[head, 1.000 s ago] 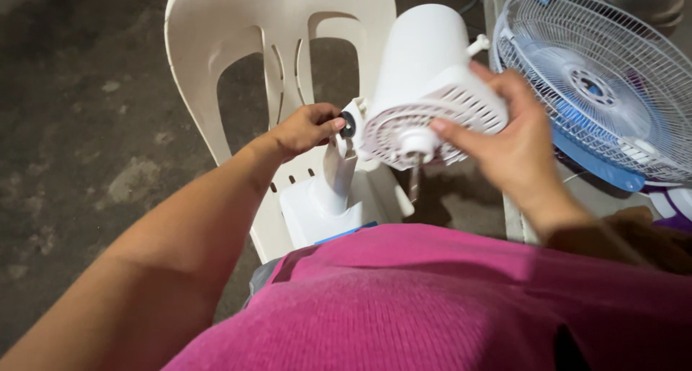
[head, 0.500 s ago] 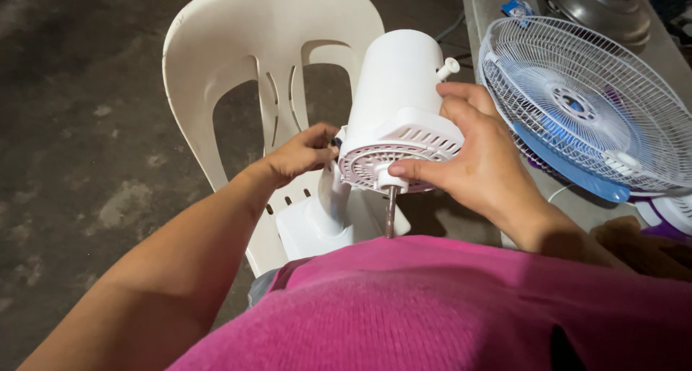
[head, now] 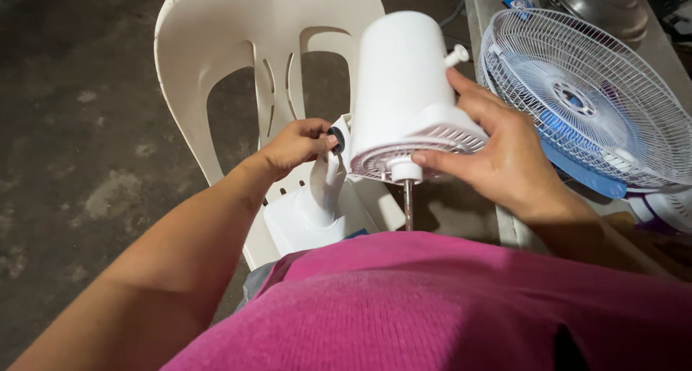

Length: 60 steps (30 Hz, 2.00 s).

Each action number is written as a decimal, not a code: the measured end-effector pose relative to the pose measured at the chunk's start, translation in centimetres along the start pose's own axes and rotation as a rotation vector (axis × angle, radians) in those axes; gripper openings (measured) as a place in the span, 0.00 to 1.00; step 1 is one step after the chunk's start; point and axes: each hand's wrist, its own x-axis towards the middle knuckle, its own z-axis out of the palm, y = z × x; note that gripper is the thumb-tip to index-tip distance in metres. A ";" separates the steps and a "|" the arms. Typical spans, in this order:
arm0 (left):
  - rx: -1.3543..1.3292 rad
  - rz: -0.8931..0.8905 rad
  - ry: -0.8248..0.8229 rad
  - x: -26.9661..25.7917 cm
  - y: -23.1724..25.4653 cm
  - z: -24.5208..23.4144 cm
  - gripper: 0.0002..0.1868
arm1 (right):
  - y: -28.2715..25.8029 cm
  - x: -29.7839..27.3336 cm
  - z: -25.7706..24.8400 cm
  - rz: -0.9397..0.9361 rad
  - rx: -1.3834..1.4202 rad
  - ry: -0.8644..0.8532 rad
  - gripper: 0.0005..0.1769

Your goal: The person removes the front grille and motor housing of a white electric fan by hand, then repeatedly attempts to reattach the motor housing to the stand. The clip ends with the fan still partially disassembled.

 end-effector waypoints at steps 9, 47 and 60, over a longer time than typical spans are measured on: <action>-0.079 -0.051 0.010 -1.3 1.1 -0.2 0.17 | 0.4 -2.3 1.1 -0.086 -0.011 0.055 0.18; 0.084 0.127 0.112 -0.6 1.2 -0.1 0.18 | 3.4 -1.5 0.8 -0.145 -0.085 0.088 0.21; -0.103 -0.055 0.044 -2.8 2.1 -1.7 0.20 | 1.6 -1.5 1.1 -0.011 0.105 0.094 0.21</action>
